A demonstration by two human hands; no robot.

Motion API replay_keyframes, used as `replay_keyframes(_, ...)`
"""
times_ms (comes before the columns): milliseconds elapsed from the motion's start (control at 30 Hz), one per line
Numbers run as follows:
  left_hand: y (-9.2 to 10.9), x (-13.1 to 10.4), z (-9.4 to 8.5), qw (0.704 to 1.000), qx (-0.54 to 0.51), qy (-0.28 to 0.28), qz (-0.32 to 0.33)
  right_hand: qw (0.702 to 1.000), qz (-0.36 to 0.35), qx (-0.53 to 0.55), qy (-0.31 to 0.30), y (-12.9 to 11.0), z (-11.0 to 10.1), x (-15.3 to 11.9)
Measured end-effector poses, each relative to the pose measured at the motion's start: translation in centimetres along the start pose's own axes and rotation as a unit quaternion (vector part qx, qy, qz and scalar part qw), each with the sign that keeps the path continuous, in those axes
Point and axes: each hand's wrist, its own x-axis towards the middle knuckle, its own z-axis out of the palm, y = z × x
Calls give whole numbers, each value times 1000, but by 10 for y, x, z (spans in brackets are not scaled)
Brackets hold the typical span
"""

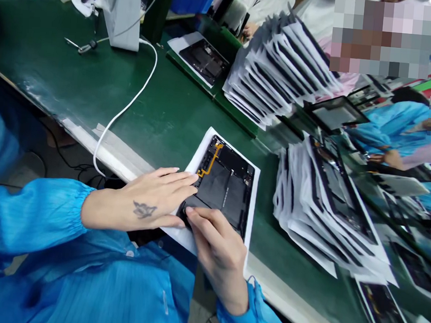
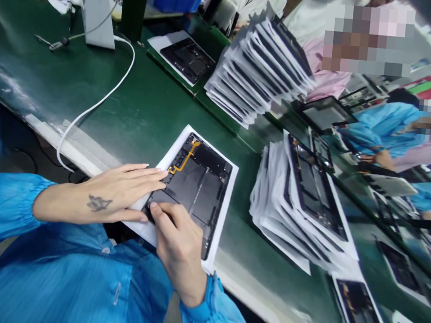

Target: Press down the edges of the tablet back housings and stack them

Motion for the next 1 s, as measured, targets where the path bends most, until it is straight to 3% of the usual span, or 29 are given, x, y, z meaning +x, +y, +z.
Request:
replay_keyframes(233,0,1,1,1000,0,2,-2,998,-38,-34,-26,0,-1,0)
replay_keyframes(400,1,0,2,1000,-10,-1,-8,988,-106,-106,-42,0,-6,5)
replay_keyframes(600,0,1,-5,1000,-14,-1,6,970,-157,-130,-131,-3,-22,26)
replay_keyframes(733,-2,3,-12,999,-6,-23,24,967,-165,-119,-155,2,-23,34)
replay_keyframes(833,0,-1,-15,999,1,-1,32,986,-115,-48,-111,7,-18,23)
replay_keyframes(1000,6,-24,-15,990,7,133,46,999,19,-19,28,4,-8,-15)
